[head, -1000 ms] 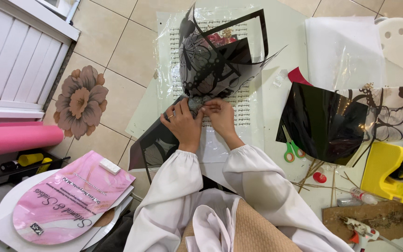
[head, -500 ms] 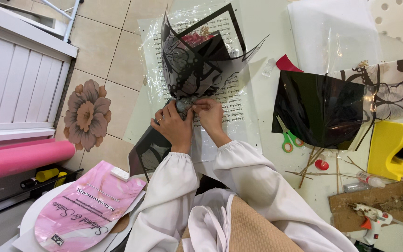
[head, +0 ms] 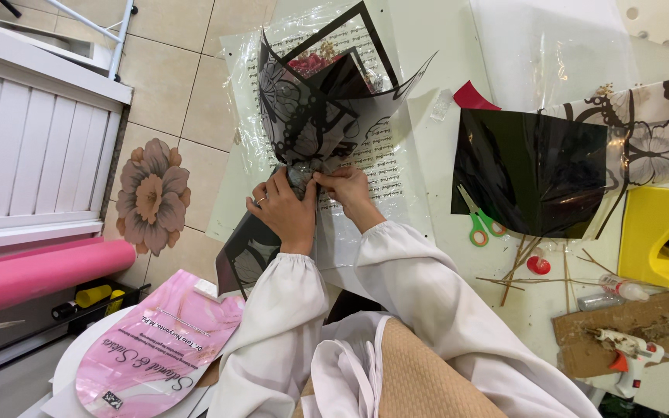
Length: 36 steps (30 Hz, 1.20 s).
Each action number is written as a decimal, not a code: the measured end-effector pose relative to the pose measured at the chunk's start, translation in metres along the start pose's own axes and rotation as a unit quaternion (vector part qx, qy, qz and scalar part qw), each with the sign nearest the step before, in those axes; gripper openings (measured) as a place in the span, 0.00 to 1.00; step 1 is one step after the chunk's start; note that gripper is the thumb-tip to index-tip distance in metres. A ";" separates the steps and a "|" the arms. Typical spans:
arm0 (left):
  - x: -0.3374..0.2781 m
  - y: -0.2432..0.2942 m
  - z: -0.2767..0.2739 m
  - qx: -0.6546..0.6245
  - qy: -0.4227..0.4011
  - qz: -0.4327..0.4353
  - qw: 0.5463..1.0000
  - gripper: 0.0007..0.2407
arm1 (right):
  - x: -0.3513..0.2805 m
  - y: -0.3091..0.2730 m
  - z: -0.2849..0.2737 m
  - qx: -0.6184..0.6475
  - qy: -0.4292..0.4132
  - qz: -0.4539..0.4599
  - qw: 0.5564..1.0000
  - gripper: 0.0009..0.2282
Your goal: The person wraps a bouquet of red roses with decorative black and white butterfly-patterned paper, securing it with adhesive tape and arranging the layers around the flowers.
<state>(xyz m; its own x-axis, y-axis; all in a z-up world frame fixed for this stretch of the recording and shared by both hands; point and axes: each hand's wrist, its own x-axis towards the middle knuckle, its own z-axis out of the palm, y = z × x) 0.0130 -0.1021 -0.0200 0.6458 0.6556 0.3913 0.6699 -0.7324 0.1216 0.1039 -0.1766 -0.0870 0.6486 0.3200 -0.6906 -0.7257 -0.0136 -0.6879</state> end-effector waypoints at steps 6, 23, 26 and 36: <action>0.000 -0.001 -0.001 -0.003 -0.007 0.007 1.000 0.24 | 0.021 0.003 -0.012 -0.019 -0.103 0.020 0.994 0.21; 0.002 -0.001 -0.005 -0.015 -0.016 -0.002 1.000 0.24 | 0.012 0.022 -0.032 -0.145 -0.054 -0.188 0.970 0.06; 0.003 -0.001 0.000 -0.008 -0.009 -0.002 1.000 0.23 | -0.041 -0.004 -0.023 -0.284 -0.048 -0.403 0.869 0.11; 0.006 0.001 -0.002 -0.025 0.032 -0.014 0.999 0.13 | -0.095 -0.062 -0.015 -0.550 -0.151 -0.445 0.690 0.24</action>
<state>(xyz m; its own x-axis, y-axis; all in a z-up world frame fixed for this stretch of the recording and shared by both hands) 0.0171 -0.0994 -0.0158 0.6010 0.6643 0.4444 0.6679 -0.7228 0.1773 0.0905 -0.2200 0.0181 0.5272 0.8460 0.0795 0.6515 -0.3424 -0.6770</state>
